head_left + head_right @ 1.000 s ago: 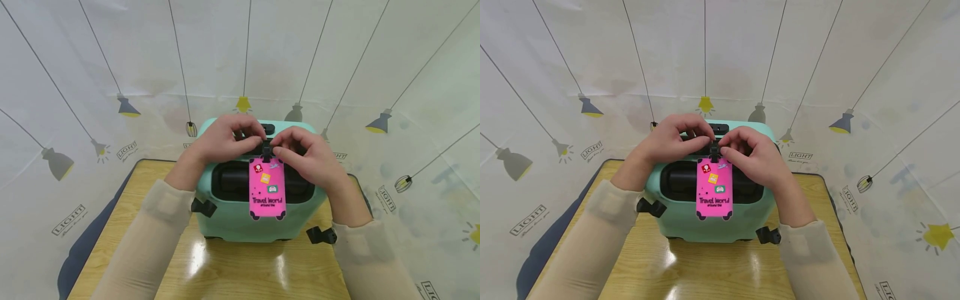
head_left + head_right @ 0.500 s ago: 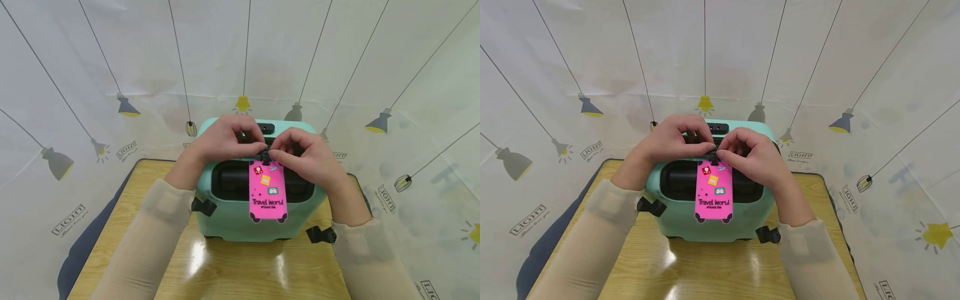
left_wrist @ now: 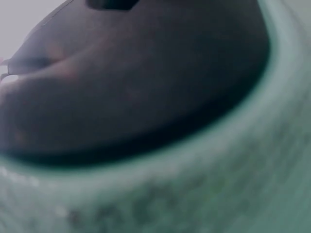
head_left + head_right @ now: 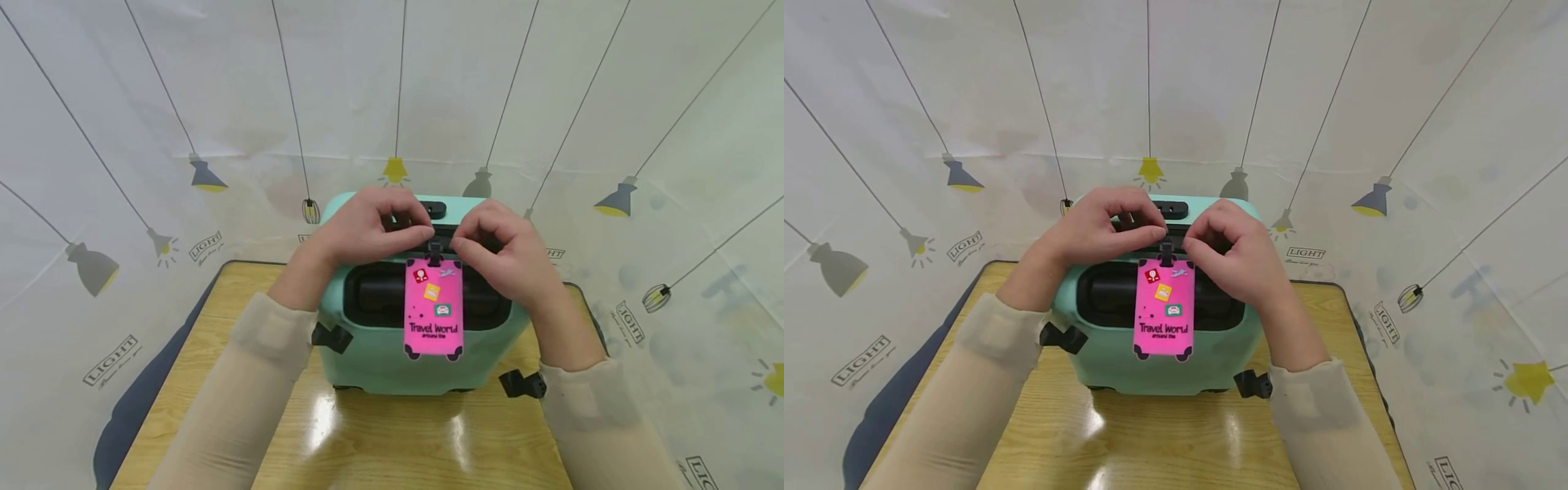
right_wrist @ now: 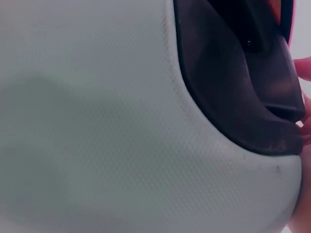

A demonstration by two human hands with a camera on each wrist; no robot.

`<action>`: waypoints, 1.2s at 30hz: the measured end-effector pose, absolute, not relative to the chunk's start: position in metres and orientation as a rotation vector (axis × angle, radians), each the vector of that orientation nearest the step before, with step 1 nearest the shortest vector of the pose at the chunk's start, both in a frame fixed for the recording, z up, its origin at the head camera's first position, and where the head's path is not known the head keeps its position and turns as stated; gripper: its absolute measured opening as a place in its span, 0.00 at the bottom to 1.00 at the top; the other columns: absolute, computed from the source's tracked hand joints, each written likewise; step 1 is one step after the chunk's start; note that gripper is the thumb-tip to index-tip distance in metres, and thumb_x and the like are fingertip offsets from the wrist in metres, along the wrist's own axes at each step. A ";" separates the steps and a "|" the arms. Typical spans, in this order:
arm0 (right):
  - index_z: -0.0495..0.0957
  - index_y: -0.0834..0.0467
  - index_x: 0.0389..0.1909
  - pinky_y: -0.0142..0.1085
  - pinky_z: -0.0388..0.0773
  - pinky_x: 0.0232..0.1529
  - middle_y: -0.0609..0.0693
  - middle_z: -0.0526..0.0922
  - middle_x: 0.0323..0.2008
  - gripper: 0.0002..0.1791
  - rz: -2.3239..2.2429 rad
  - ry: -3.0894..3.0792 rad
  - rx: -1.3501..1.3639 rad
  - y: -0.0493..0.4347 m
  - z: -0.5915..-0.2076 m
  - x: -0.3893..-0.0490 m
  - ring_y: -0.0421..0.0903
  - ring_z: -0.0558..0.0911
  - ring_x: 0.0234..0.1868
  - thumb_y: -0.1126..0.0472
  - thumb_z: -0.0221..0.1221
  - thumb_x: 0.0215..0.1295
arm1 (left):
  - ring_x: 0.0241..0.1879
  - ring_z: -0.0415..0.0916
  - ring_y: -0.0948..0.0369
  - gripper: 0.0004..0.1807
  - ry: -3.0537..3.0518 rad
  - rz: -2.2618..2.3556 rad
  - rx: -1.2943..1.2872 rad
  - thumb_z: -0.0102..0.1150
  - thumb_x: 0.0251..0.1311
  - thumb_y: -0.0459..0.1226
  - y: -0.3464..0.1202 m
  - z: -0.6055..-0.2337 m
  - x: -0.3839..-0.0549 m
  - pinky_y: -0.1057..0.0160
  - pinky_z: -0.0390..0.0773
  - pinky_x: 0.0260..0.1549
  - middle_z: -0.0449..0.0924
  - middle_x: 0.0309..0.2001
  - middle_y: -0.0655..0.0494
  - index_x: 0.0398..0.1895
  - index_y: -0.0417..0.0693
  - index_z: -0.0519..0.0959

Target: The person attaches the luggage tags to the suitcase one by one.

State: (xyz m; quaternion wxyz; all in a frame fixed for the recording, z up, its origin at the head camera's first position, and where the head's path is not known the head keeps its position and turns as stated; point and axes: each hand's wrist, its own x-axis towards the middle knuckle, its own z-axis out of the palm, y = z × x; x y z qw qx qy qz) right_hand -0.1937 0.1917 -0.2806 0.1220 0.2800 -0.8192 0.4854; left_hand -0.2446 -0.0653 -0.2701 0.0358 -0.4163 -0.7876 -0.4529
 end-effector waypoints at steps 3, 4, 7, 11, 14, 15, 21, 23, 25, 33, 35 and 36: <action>0.88 0.58 0.33 0.36 0.74 0.48 0.48 0.81 0.43 0.04 1.337 -2.431 0.839 0.191 -0.281 -0.194 0.43 0.76 0.49 0.66 0.67 0.70 | 0.39 0.78 0.58 0.05 -2.421 -1.405 -1.293 0.70 0.70 0.37 -0.066 -0.270 -0.244 0.59 0.80 0.39 0.87 0.39 0.55 0.43 0.47 0.91; 0.89 0.58 0.34 0.36 0.74 0.49 0.49 0.82 0.44 0.04 1.318 -2.447 0.850 0.190 -0.281 -0.194 0.43 0.76 0.51 0.66 0.67 0.69 | 0.40 0.78 0.58 0.05 -2.419 -1.409 -1.301 0.70 0.70 0.37 -0.066 -0.270 -0.244 0.59 0.80 0.40 0.87 0.39 0.55 0.44 0.47 0.91; 0.90 0.58 0.35 0.38 0.75 0.53 0.51 0.83 0.48 0.03 1.295 -2.472 0.888 0.190 -0.281 -0.194 0.44 0.76 0.54 0.66 0.69 0.68 | 0.39 0.78 0.59 0.05 -2.409 -1.416 -1.317 0.70 0.70 0.37 -0.067 -0.270 -0.245 0.59 0.81 0.40 0.88 0.39 0.55 0.44 0.47 0.91; 0.91 0.55 0.36 0.39 0.75 0.55 0.50 0.82 0.50 0.03 1.293 -2.492 0.912 0.190 -0.280 -0.193 0.44 0.76 0.56 0.66 0.70 0.66 | 0.39 0.78 0.58 0.05 -2.387 -1.415 -1.340 0.71 0.69 0.37 -0.067 -0.270 -0.244 0.59 0.80 0.39 0.87 0.38 0.55 0.44 0.48 0.92; 0.91 0.53 0.37 0.40 0.75 0.56 0.50 0.82 0.50 0.04 1.291 -2.501 0.922 0.190 -0.280 -0.193 0.45 0.76 0.57 0.66 0.71 0.65 | 0.39 0.77 0.58 0.05 -2.376 -1.409 -1.345 0.72 0.69 0.38 -0.068 -0.270 -0.244 0.59 0.79 0.39 0.86 0.37 0.55 0.44 0.48 0.92; 0.91 0.53 0.36 0.41 0.75 0.56 0.50 0.83 0.51 0.04 1.287 -2.505 0.924 0.190 -0.280 -0.193 0.45 0.77 0.57 0.66 0.71 0.65 | 0.38 0.77 0.58 0.05 -2.373 -1.405 -1.344 0.72 0.69 0.38 -0.068 -0.270 -0.244 0.59 0.79 0.39 0.86 0.36 0.55 0.43 0.48 0.92; 0.89 0.52 0.30 0.50 0.74 0.62 0.50 0.86 0.54 0.04 1.207 -2.528 0.950 0.190 -0.280 -0.193 0.46 0.76 0.62 0.62 0.73 0.65 | 0.37 0.77 0.60 0.04 -2.329 -1.397 -1.365 0.73 0.68 0.37 -0.068 -0.272 -0.246 0.60 0.78 0.37 0.86 0.35 0.57 0.42 0.49 0.93; 0.89 0.51 0.30 0.51 0.73 0.63 0.50 0.85 0.54 0.05 1.197 -2.527 0.985 0.190 -0.280 -0.194 0.47 0.76 0.63 0.62 0.72 0.64 | 0.37 0.76 0.60 0.03 -2.302 -1.397 -1.376 0.73 0.68 0.36 -0.068 -0.272 -0.246 0.60 0.77 0.37 0.85 0.35 0.58 0.41 0.49 0.93; 0.88 0.50 0.31 0.51 0.72 0.63 0.49 0.85 0.55 0.05 1.196 -2.521 1.024 0.190 -0.280 -0.194 0.47 0.75 0.63 0.63 0.71 0.65 | 0.37 0.76 0.60 0.03 -2.273 -1.403 -1.383 0.74 0.67 0.35 -0.068 -0.273 -0.246 0.60 0.77 0.37 0.85 0.35 0.58 0.40 0.49 0.93; 0.85 0.52 0.32 0.48 0.72 0.64 0.50 0.84 0.54 0.05 1.260 -2.497 1.059 0.192 -0.280 -0.196 0.46 0.74 0.63 0.65 0.68 0.67 | 0.43 0.80 0.59 0.07 -2.183 -1.446 -1.398 0.77 0.62 0.31 -0.069 -0.274 -0.245 0.60 0.80 0.41 0.88 0.39 0.54 0.42 0.45 0.95; 0.86 0.52 0.32 0.48 0.72 0.65 0.50 0.84 0.54 0.06 1.273 -2.497 1.051 0.192 -0.280 -0.195 0.46 0.75 0.63 0.66 0.68 0.67 | 0.43 0.80 0.60 0.07 -2.162 -1.442 -1.409 0.78 0.61 0.30 -0.069 -0.274 -0.246 0.61 0.79 0.40 0.87 0.39 0.53 0.41 0.45 0.95; 0.86 0.52 0.32 0.48 0.72 0.65 0.50 0.84 0.53 0.06 1.276 -2.498 1.048 0.192 -0.280 -0.195 0.46 0.75 0.63 0.66 0.68 0.67 | 0.43 0.80 0.60 0.06 -2.151 -1.436 -1.420 0.78 0.60 0.30 -0.069 -0.274 -0.246 0.61 0.79 0.41 0.87 0.39 0.54 0.41 0.45 0.95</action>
